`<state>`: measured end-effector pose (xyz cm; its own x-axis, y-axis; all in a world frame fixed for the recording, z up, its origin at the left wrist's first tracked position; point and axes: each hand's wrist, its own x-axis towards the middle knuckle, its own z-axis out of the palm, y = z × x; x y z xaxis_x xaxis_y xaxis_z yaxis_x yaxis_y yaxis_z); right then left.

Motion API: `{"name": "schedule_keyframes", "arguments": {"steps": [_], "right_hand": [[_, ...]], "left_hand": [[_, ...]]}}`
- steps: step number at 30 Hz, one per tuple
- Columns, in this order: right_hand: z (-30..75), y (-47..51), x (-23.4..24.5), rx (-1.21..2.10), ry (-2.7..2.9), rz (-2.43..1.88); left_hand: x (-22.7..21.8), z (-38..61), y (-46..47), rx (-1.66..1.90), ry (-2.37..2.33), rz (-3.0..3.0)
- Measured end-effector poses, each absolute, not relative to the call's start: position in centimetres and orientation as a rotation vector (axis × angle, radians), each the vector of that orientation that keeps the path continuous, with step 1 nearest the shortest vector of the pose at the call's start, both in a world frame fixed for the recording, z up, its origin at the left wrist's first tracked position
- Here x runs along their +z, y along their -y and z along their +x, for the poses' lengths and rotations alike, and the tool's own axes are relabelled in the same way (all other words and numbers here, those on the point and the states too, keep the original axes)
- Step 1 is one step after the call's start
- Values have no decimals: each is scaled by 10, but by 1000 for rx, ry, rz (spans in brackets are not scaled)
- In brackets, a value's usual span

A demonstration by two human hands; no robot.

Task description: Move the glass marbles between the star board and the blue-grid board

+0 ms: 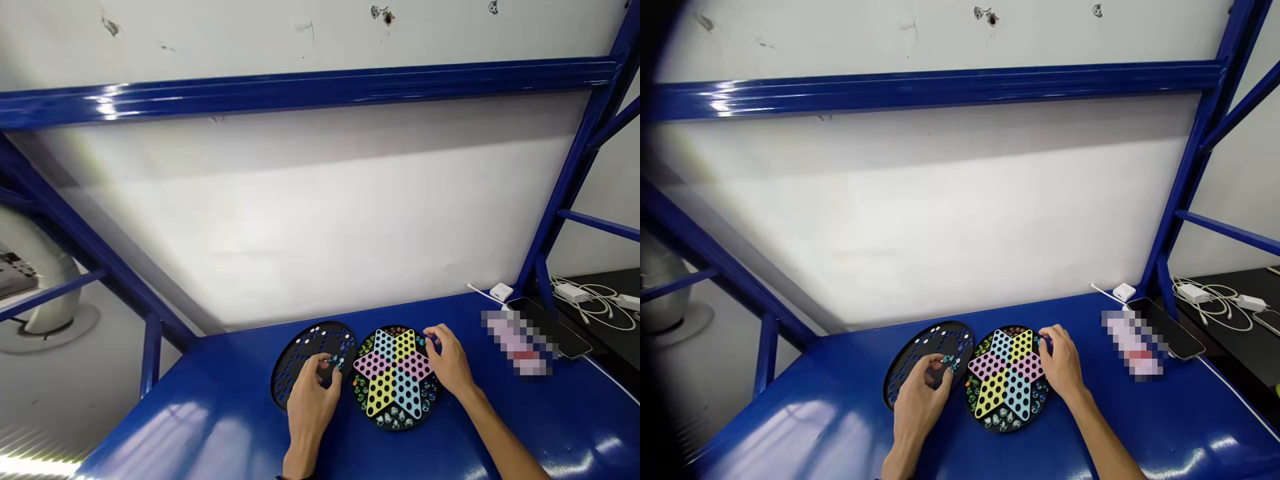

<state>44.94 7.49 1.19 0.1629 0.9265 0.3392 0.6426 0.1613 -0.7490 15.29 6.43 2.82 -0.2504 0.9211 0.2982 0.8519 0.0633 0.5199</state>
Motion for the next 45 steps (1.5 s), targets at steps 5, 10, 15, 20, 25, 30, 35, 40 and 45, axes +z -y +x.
{"name": "schedule_keyframes", "arguments": {"steps": [5,10,15,20,25,30,35,40,45], "right_hand": [[465,-77,2,381,1835,-1639],[464,-80,3,442,1914,-1686],[459,-89,12,499,1939,-1760],[454,-95,29,387,2082,-1835],[453,-102,39,363,2208,-1889],[450,-105,36,344,2236,-1909],[453,-99,27,312,2186,-1809],[459,-99,23,405,2121,-1729],[462,-101,12,398,2108,-1655]], "left_hand": [[27,160,-64,1071,-2117,1958],[28,164,-64,1086,-2049,2007],[28,164,-64,1123,-2041,2020],[29,166,-62,1169,-1986,2090],[29,171,-61,1170,-1924,2153],[27,173,-60,1145,-1852,2211],[28,174,-59,1168,-1813,2221],[28,174,-59,1190,-1790,2208],[28,173,-59,1214,-1746,2214]]}}
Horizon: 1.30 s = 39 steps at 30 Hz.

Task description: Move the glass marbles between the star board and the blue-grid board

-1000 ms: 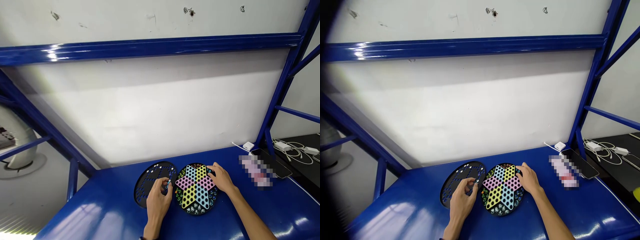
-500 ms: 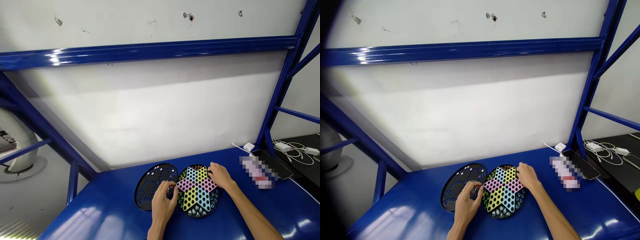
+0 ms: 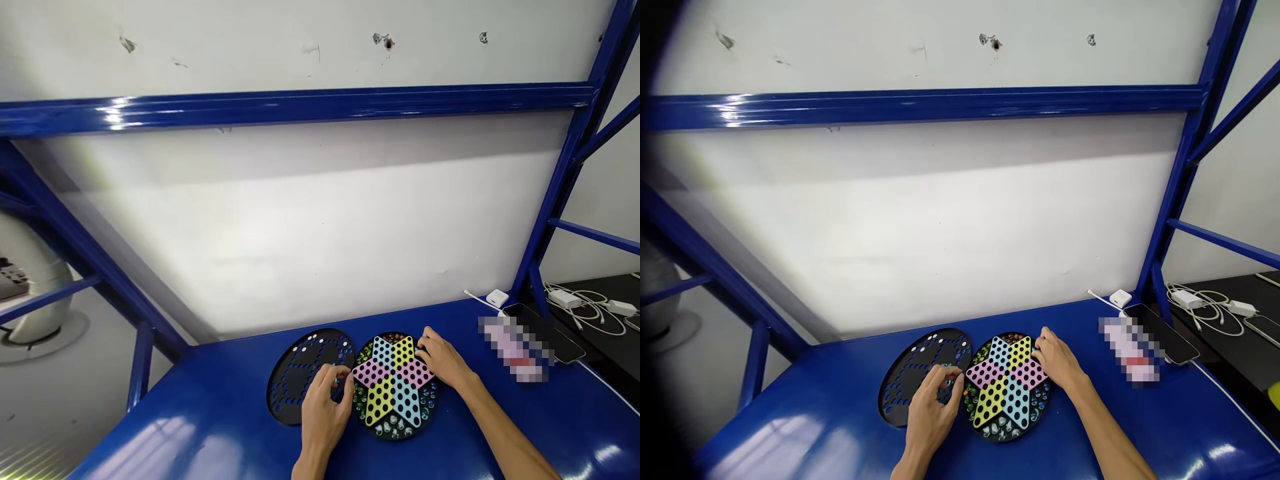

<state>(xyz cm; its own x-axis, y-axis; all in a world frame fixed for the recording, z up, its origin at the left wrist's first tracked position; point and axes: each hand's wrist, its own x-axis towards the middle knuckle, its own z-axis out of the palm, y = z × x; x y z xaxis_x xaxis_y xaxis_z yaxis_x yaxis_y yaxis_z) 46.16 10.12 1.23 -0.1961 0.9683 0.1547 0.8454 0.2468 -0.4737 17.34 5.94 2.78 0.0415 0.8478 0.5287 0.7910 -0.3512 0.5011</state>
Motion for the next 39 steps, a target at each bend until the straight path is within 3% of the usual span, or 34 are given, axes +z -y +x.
{"name": "schedule_keyframes", "arguments": {"steps": [9,16,28,32,35,39], "right_hand": [[463,-102,22,653,1728,-1387],[387,-71,52,1118,1722,-1070],[379,-67,32,1326,1585,-1057],[378,-64,33,1469,1497,-989],[384,-63,33,1451,1428,-1009],[395,-67,32,1359,1383,-1066]], "left_hand": [[29,179,-57,1240,-1657,2250],[24,198,-51,1302,-1396,2389],[18,199,-53,1186,-1320,2504],[18,184,-58,1172,-1459,2382],[19,155,-65,1218,-1823,2134],[17,114,-72,950,-2197,1809]]}}
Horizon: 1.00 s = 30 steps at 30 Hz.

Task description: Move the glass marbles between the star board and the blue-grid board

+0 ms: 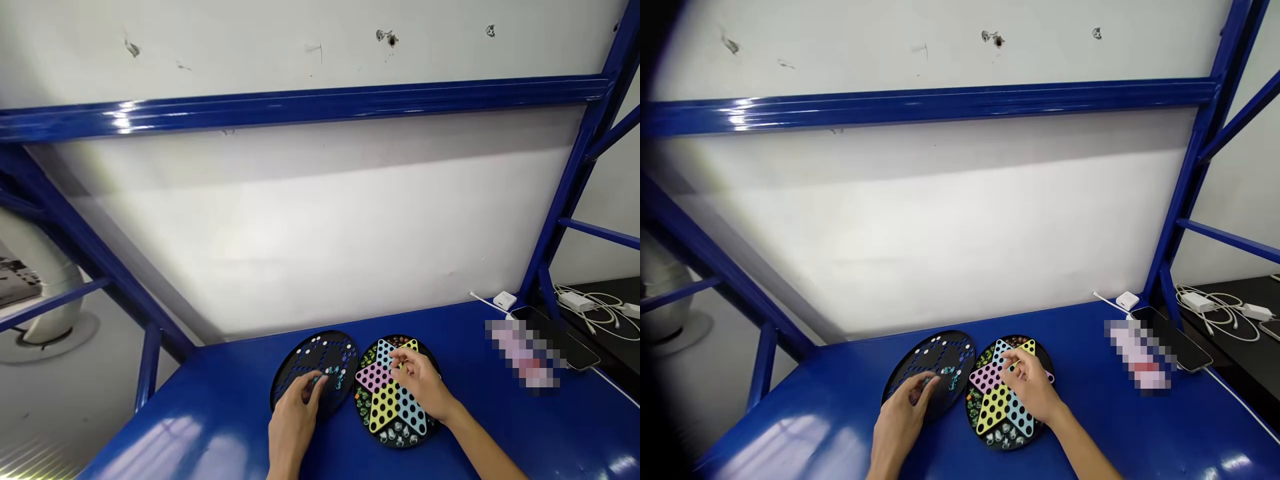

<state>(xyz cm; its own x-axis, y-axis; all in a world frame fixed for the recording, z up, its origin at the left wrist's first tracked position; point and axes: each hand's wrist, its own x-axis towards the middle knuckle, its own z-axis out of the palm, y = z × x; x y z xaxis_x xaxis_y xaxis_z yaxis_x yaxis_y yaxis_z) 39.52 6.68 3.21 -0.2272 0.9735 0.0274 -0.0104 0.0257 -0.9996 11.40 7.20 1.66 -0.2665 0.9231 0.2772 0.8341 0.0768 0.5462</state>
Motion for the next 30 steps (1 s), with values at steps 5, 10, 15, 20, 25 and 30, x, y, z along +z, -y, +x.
{"name": "schedule_keyframes", "arguments": {"steps": [5,10,15,20,25,30], "right_hand": [[404,-72,31,1290,1344,-1094],[407,-72,36,1275,1328,-1100],[411,-74,38,1231,1325,-1127],[434,-83,34,1006,1362,-1279],[465,-92,21,574,1575,-1503],[465,-89,18,667,1821,-1592]], "left_hand": [[10,100,-71,777,-2051,1863],[6,102,-70,778,-1883,1926],[1,96,-72,777,-1846,1960],[4,97,-73,849,-1866,1913],[22,110,-71,1068,-2025,1854],[29,121,-69,1141,-2036,1861]]}}
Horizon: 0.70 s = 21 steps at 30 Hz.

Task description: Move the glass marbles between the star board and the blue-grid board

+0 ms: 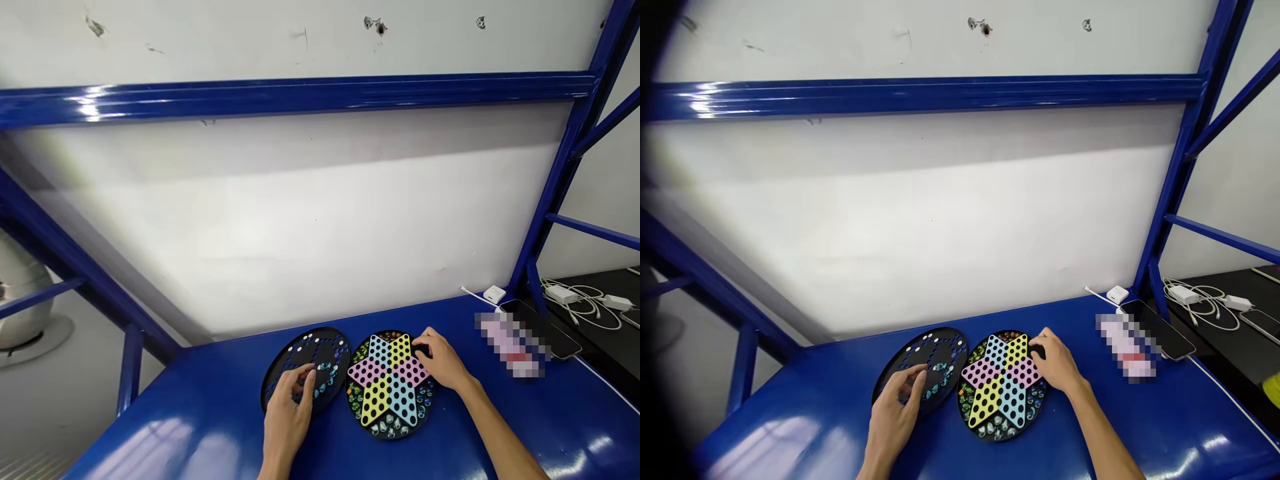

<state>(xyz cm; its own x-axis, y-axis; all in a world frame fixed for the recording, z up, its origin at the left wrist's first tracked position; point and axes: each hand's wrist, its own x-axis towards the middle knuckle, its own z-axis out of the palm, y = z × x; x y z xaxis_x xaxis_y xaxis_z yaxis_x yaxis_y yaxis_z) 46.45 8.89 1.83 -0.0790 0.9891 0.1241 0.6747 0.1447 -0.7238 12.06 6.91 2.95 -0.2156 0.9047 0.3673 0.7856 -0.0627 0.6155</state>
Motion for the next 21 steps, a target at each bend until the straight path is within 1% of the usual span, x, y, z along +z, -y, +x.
{"name": "schedule_keyframes", "arguments": {"steps": [4,9,15,21], "right_hand": [[460,-83,29,657,1848,-1597],[462,-61,47,826,2110,-1482],[450,-36,57,558,2387,-1651],[437,-40,75,499,2606,-1783]], "left_hand": [[25,124,-69,1164,-1952,1921],[25,128,-69,1191,-1916,1929],[30,135,-66,1231,-1867,1938],[27,135,-66,1216,-1844,1917]]}}
